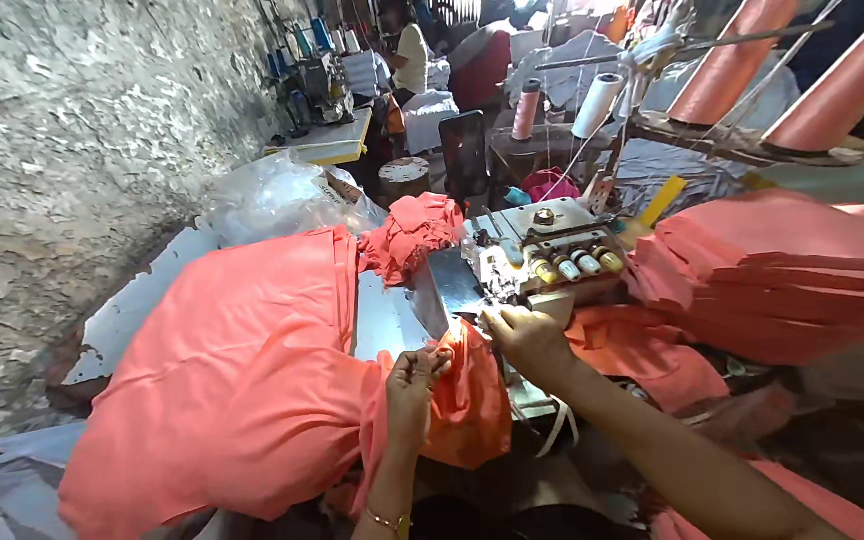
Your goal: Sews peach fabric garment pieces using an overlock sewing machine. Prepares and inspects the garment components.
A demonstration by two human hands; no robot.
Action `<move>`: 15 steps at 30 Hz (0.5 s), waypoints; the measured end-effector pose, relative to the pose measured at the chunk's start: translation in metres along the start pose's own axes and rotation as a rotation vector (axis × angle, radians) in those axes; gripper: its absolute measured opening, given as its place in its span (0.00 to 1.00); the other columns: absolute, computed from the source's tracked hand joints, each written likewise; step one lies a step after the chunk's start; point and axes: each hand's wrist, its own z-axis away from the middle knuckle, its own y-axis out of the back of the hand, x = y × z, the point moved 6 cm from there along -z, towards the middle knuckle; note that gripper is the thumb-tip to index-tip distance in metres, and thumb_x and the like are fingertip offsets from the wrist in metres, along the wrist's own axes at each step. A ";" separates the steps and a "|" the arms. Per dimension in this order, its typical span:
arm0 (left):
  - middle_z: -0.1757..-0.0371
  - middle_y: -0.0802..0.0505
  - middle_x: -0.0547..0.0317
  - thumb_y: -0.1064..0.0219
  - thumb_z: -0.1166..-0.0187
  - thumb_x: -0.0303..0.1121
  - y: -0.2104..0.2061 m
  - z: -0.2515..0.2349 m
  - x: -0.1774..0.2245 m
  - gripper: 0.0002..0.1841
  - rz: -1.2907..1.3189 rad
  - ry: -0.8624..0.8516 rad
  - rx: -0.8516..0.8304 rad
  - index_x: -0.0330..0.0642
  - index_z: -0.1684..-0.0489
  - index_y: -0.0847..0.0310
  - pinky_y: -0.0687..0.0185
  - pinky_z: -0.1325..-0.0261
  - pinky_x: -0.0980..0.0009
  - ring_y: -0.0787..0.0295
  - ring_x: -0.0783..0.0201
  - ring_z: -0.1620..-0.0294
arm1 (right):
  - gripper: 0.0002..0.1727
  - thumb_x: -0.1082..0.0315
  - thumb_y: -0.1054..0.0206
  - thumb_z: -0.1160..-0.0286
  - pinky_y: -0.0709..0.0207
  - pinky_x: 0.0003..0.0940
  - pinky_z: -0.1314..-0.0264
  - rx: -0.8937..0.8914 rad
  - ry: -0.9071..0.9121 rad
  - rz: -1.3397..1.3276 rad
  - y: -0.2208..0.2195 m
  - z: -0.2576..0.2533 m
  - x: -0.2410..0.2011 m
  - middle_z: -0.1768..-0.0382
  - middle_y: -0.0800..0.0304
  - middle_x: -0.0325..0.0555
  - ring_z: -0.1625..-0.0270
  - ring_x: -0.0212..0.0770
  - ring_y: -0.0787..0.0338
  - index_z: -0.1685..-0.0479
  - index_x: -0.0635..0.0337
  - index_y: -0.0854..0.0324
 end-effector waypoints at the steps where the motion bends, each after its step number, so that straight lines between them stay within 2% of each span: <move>1: 0.53 0.04 0.53 0.53 0.11 0.22 -0.001 0.002 -0.002 0.10 0.067 0.046 -0.007 0.34 0.55 0.24 0.09 0.41 0.66 0.03 0.62 0.51 | 0.12 0.77 0.34 0.30 0.19 0.49 0.77 0.015 -0.026 -0.012 0.004 0.001 0.002 0.73 0.13 0.59 0.73 0.58 0.10 0.52 0.67 0.09; 4: 0.52 0.04 0.51 0.56 0.09 0.22 -0.004 0.004 -0.008 0.12 0.213 0.130 -0.005 0.36 0.57 0.24 0.10 0.39 0.67 0.04 0.61 0.49 | 0.13 0.73 0.35 0.30 0.19 0.48 0.77 0.077 -0.083 -0.041 0.016 0.008 0.006 0.70 0.11 0.59 0.73 0.58 0.10 0.51 0.67 0.09; 8: 0.51 0.05 0.53 0.54 0.11 0.21 -0.010 0.005 -0.007 0.13 0.308 0.138 -0.002 0.36 0.58 0.22 0.10 0.39 0.67 0.05 0.62 0.49 | 0.19 0.61 0.38 0.20 0.20 0.44 0.77 0.172 -0.130 -0.060 0.037 0.018 -0.004 0.70 0.10 0.57 0.73 0.54 0.10 0.47 0.67 0.10; 10: 0.45 0.05 0.53 0.49 0.15 0.21 -0.013 0.007 -0.008 0.11 0.266 0.093 -0.079 0.39 0.59 0.20 0.12 0.37 0.67 0.06 0.64 0.46 | 0.22 0.58 0.39 0.18 0.20 0.43 0.76 0.204 -0.144 -0.046 0.044 0.016 -0.002 0.69 0.10 0.56 0.73 0.53 0.10 0.44 0.68 0.11; 13: 0.40 0.07 0.56 0.38 0.21 0.24 -0.014 0.013 -0.011 0.05 0.196 0.027 -0.168 0.42 0.63 0.16 0.13 0.34 0.66 0.07 0.65 0.42 | 0.20 0.60 0.37 0.21 0.21 0.42 0.77 0.246 -0.152 -0.060 0.050 0.011 0.007 0.69 0.11 0.56 0.74 0.52 0.10 0.45 0.68 0.10; 15: 0.41 0.06 0.57 0.39 0.20 0.24 -0.012 0.014 -0.010 0.07 0.216 0.016 -0.138 0.43 0.64 0.16 0.12 0.36 0.68 0.07 0.66 0.44 | 0.20 0.59 0.37 0.21 0.20 0.42 0.76 0.234 -0.159 -0.126 0.053 0.015 0.006 0.68 0.10 0.56 0.72 0.51 0.10 0.45 0.67 0.10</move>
